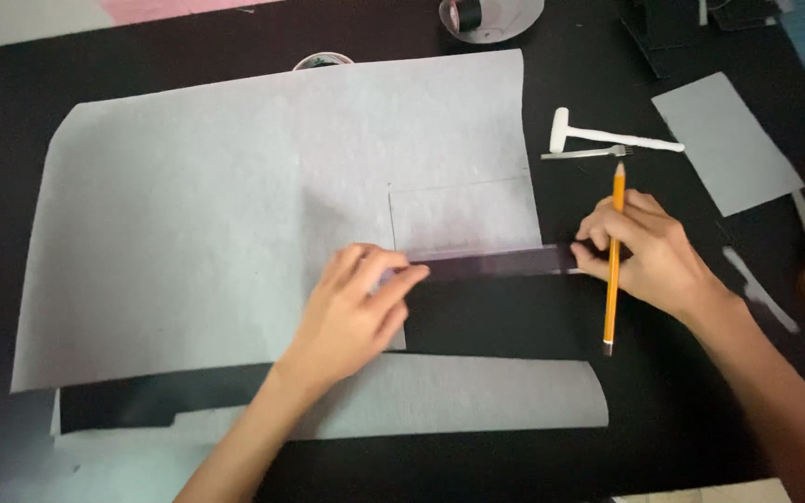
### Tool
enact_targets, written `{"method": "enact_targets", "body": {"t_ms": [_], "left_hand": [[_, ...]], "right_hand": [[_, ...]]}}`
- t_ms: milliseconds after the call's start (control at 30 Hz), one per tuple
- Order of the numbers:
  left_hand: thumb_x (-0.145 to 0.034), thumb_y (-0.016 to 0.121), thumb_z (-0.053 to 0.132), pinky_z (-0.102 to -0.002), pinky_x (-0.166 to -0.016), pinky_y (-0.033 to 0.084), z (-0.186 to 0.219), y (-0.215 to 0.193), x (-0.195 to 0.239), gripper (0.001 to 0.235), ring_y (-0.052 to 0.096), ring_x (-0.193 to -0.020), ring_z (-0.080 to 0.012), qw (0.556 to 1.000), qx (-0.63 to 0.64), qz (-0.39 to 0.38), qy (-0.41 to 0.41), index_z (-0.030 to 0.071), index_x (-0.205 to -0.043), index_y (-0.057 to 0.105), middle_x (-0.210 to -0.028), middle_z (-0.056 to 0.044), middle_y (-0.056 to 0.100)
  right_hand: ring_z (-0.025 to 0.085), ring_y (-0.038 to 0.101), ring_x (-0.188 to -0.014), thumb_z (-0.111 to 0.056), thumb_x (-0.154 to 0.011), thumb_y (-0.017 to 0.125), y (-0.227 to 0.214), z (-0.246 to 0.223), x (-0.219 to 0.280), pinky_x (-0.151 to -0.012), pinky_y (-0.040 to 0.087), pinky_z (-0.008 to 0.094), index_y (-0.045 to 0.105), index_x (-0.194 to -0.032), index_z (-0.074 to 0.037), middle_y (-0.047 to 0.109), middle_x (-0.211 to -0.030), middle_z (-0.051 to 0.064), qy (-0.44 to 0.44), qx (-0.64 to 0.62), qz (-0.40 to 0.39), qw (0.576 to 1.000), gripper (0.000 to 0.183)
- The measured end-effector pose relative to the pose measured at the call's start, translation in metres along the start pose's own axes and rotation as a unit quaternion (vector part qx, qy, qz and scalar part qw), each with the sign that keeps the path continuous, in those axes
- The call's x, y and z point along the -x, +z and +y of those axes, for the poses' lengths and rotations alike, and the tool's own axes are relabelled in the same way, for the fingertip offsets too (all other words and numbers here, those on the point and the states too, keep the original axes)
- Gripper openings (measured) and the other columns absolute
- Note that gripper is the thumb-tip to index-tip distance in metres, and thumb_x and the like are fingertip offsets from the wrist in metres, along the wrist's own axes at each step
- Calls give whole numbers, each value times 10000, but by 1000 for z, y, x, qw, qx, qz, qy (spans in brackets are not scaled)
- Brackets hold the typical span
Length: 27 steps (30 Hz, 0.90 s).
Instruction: Measuring and marking lines on a piece of leather with a ruler and pencil, followed by cutting the material with scissors.
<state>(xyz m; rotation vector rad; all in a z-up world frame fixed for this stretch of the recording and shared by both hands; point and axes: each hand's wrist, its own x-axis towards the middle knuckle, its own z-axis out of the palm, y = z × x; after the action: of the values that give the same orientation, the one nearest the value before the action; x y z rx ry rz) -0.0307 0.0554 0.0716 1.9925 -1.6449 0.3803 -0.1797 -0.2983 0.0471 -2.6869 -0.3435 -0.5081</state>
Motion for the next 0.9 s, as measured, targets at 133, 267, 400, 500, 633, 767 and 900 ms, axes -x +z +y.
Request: {"method": "enact_targets", "body": {"t_ms": [133, 267, 400, 500, 633, 767, 900], "left_hand": [[-880, 557, -80, -414, -854, 495, 13, -24, 21, 364, 537, -941, -288, 999, -6, 21, -43, 34, -1208, 665, -1124, -87, 544], [-894, 572, -85, -375, -822, 518, 28, -28, 42, 363, 527, -957, -270, 996, -6, 17, -82, 68, -1205, 679, -1115, -57, 542], [-898, 565, -79, -384, -841, 503, 44, -26, 47, 320, 528, -934, -271, 998, 3, 24, -58, 55, -1164, 681, -1092, -65, 549], [-870, 594, -32, -407, -866, 516, 46, -13, 55, 344, 579, -1034, -258, 997, -11, 7, -82, 147, -1128, 733, -1023, -14, 554], [-883, 599, -31, -408, -873, 519, 55, -13, 57, 352, 566, -1050, -251, 996, -8, 14, -90, 159, -1146, 735, -1021, -8, 547], [-882, 594, -31, -417, -912, 506, 56, -13, 66, 363, 559, -1062, -235, 993, -22, 17, -113, 171, -1149, 734, -1026, 7, 546], [-870, 591, -30, -438, -933, 499, 52, -15, 78, 381, 541, -1051, -218, 989, -53, 24, -138, 184, -1155, 729, -1035, 25, 528]], "right_hand": [[207, 718, -873, -11, -837, 825, -9, -18, 12, -820, 598, 290, 468, -800, -95, 690, -974, 116, 53, -37, 6, 998, 369], [267, 617, -1224, -253, -714, 897, -7, -30, 26, -1052, 483, 464, 530, -839, -129, 701, -1325, 112, 117, -30, -72, 990, 407], [196, 683, -1026, -214, -722, 916, -1, -31, 34, -1031, 472, 437, 486, -850, -152, 735, -1011, 24, 48, 7, -68, 997, 453], [267, 693, -969, -111, -766, 865, 7, -44, 35, -985, 520, 438, 480, -768, -137, 780, -857, 34, 162, -17, -72, 984, 386], [332, 727, -909, -57, -806, 830, -8, -64, 20, -827, 580, 442, 492, -861, -114, 733, -982, 187, 205, -53, -103, 972, 347], [324, 736, -823, -59, -815, 815, -11, -54, 13, -730, 605, 398, 494, -932, -134, 689, -938, 186, 232, -4, -179, 956, 350], [382, 728, -891, -49, -799, 814, -11, -41, 3, -775, 578, 492, 403, -893, -129, 723, -890, 157, 222, -41, -228, 947, 430]]}}
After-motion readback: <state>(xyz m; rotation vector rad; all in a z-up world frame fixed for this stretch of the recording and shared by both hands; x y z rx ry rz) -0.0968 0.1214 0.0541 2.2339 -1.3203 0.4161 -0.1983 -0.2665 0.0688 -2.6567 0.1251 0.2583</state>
